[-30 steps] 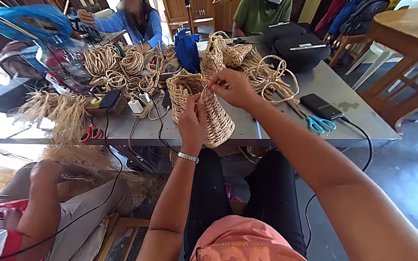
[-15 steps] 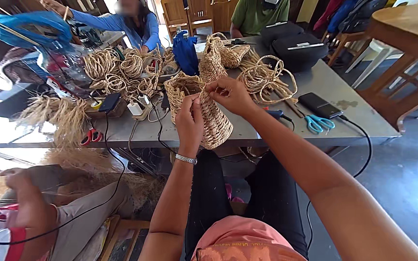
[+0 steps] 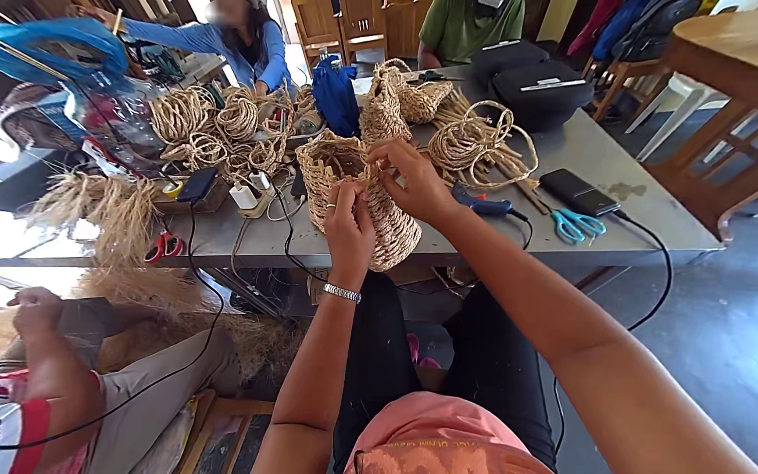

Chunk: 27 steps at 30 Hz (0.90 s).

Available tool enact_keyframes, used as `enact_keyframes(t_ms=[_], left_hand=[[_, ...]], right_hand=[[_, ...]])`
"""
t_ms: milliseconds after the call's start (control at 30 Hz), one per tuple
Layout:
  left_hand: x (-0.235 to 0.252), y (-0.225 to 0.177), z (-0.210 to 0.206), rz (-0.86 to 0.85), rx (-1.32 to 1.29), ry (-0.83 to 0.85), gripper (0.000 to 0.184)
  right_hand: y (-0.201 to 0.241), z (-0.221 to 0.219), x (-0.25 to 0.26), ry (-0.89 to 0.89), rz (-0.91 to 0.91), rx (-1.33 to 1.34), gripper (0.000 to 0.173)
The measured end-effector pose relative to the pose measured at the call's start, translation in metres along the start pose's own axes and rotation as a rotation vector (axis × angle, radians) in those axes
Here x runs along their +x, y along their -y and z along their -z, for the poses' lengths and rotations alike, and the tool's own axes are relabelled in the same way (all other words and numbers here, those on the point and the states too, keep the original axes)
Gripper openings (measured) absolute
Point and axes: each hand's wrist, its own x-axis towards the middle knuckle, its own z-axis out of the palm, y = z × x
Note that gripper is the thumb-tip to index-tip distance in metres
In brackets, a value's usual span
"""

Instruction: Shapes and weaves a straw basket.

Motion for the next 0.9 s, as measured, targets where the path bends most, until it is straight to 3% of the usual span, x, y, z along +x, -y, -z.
enact_keyframes(t_ms=[233, 433, 733, 900], left_hand=[[-0.004, -0.001, -0.003, 0.054, -0.048, 0.035, 0.035], [-0.002, -0.006, 0.007, 0.062, -0.020, 0.019, 0.022], [0.004, -0.001, -0.002, 0.025, -0.093, -0.007, 0.022], [0.012, 0.008, 0.014, 0.047, -0.065, 0.010, 0.023]], right_hand=[[-0.005, -0.001, 0.003, -0.012, 0.096, -0.071, 0.019], [-0.006, 0.012, 0.011, 0.046, 0.184, -0.138, 0.018], [-0.008, 0.021, 0.014, 0.081, 0.234, -0.155, 0.018], [-0.008, 0.022, 0.017, 0.125, 0.227, -0.155, 0.018]])
